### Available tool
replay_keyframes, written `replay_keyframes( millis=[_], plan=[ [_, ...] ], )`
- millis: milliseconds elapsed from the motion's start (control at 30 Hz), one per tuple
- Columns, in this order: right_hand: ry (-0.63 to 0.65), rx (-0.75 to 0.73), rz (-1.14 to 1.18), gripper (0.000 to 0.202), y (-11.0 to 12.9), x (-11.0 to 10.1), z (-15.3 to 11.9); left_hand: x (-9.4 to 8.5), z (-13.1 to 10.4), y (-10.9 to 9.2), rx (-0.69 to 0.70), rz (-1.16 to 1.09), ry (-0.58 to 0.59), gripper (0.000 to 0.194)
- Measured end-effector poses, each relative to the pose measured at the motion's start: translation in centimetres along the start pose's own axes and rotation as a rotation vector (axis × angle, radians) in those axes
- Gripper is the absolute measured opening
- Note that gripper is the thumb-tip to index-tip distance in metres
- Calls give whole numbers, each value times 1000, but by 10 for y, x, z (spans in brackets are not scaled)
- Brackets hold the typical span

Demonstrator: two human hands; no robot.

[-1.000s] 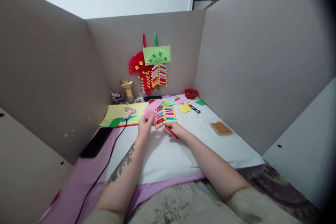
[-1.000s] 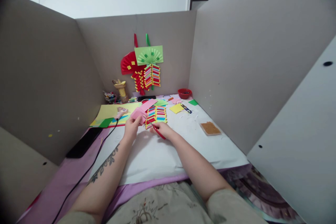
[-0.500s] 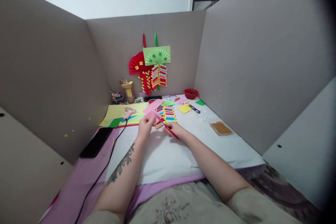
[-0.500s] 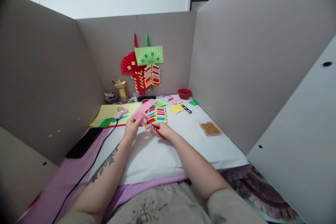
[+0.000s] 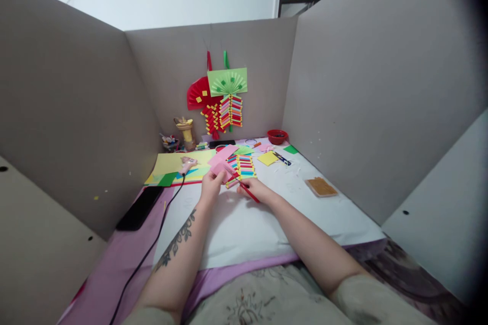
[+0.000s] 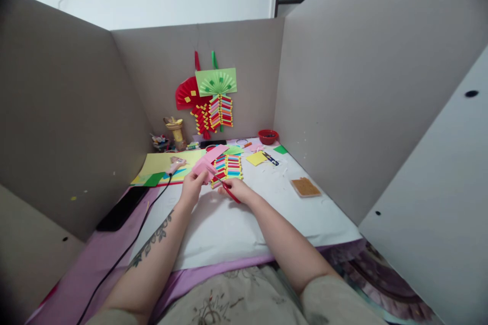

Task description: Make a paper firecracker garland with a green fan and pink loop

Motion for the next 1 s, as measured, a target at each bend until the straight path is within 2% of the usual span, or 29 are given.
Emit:
replay_keyframes(
  millis=[400, 1000],
  plan=[
    [-18, -46, -15, 27, 4, 1, 1, 4, -5, -5, 35, 62, 31, 21],
    [-13, -37, 22, 26, 4, 0, 1, 3, -3, 0, 28, 131, 46, 21]
  ],
)
Point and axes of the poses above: each hand's wrist, its own z-axis towards the middle knuckle, its own x-axis out of the palm, y = z × x, the point moved 3 cm from there along z, towards the middle knuckle, and after that the axes turned 12 degrees about -x, right-handed, at the moved point
